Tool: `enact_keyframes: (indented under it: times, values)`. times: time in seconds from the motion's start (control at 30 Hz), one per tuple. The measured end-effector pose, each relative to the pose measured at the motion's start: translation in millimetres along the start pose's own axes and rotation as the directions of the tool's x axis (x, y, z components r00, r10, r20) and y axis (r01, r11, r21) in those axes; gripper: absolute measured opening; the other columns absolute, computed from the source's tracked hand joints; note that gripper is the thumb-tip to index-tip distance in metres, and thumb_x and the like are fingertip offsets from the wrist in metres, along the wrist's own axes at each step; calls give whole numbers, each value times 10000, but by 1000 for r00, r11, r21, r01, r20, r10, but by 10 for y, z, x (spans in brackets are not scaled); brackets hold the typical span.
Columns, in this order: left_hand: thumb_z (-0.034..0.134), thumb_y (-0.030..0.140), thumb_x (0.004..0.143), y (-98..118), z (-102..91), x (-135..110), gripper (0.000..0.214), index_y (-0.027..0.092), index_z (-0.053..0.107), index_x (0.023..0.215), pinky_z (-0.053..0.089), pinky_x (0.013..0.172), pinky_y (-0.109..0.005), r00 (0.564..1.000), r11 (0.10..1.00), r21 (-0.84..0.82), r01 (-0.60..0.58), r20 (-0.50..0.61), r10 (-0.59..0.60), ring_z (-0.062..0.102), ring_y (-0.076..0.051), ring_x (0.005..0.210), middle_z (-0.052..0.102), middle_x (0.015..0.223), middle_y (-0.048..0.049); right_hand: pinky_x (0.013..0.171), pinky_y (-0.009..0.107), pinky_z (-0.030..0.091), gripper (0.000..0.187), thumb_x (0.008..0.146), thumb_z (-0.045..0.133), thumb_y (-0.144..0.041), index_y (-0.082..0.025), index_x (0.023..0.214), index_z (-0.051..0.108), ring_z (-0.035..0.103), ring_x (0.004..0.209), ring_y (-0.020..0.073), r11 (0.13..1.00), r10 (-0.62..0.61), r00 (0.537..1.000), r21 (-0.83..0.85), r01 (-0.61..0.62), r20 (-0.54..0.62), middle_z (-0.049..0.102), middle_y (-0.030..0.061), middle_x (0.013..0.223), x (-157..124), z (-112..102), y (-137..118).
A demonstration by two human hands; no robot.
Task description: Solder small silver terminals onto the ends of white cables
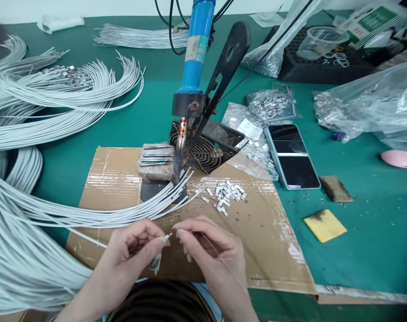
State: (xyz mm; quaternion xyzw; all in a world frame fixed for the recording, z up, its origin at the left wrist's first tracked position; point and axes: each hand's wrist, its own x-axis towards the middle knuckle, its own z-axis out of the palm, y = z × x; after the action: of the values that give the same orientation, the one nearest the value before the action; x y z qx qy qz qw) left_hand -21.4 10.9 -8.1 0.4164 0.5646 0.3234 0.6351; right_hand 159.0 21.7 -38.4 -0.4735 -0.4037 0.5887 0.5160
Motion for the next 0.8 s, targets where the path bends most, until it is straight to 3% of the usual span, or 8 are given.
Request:
enact_keyframes:
  times: [0.07, 0.17, 0.27, 0.5, 0.7, 0.8]
  values:
    - [718, 361, 977, -16, 7, -2, 235, 198, 713, 807, 346, 535, -191, 999, 1000, 19, -5, -41, 6, 425, -99, 571, 542, 623, 66, 490, 163, 435, 100, 911, 803, -236, -309, 894, 870, 539, 544, 70, 999, 35, 998, 22, -34, -60, 658, -25, 734, 9, -30, -25]
    - [733, 359, 961, -55, 27, -8, 223, 200, 715, 807, 383, 549, -185, 995, 998, 57, -41, -88, 46, 481, -103, 582, 584, 629, 56, 481, 162, 430, 105, 917, 804, -254, -313, 954, 883, 524, 524, 66, 997, 70, 997, -37, -69, 27, 637, -31, 703, 17, -76, -49]
    - [728, 338, 957, -89, 60, -26, 202, 204, 728, 807, 421, 562, -187, 985, 987, 129, -95, -130, 111, 530, -113, 596, 629, 645, 43, 470, 165, 414, 140, 914, 806, -244, -318, 1002, 886, 539, 538, 78, 991, 25, 989, -136, -4, 146, 676, -23, 707, 15, -90, -58]
    - [682, 261, 983, -111, 107, -66, 173, 224, 755, 830, 479, 595, -182, 951, 904, 377, -203, -144, 273, 624, -118, 611, 718, 694, 37, 508, 182, 436, 200, 975, 714, -202, -307, 967, 884, 571, 562, 95, 951, -47, 982, -293, 100, 182, 664, -30, 664, 2, -69, -172]
    - [656, 313, 1000, -143, 94, -68, 212, 216, 744, 833, 457, 549, -202, 953, 887, 427, -174, -154, 261, 582, -126, 570, 691, 665, 31, 470, 155, 439, 177, 973, 741, -225, -336, 979, 879, 579, 519, 75, 959, -92, 995, -263, 101, 47, 667, -43, 675, 16, -165, -152]
    - [644, 339, 1008, -140, 96, -78, 226, 214, 740, 844, 448, 537, -206, 958, 898, 408, -164, -150, 243, 565, -129, 564, 669, 648, 33, 471, 145, 451, 217, 965, 750, -201, -353, 1061, 871, 586, 524, 73, 952, -97, 990, -279, 123, 108, 683, -43, 702, 25, -197, -131]
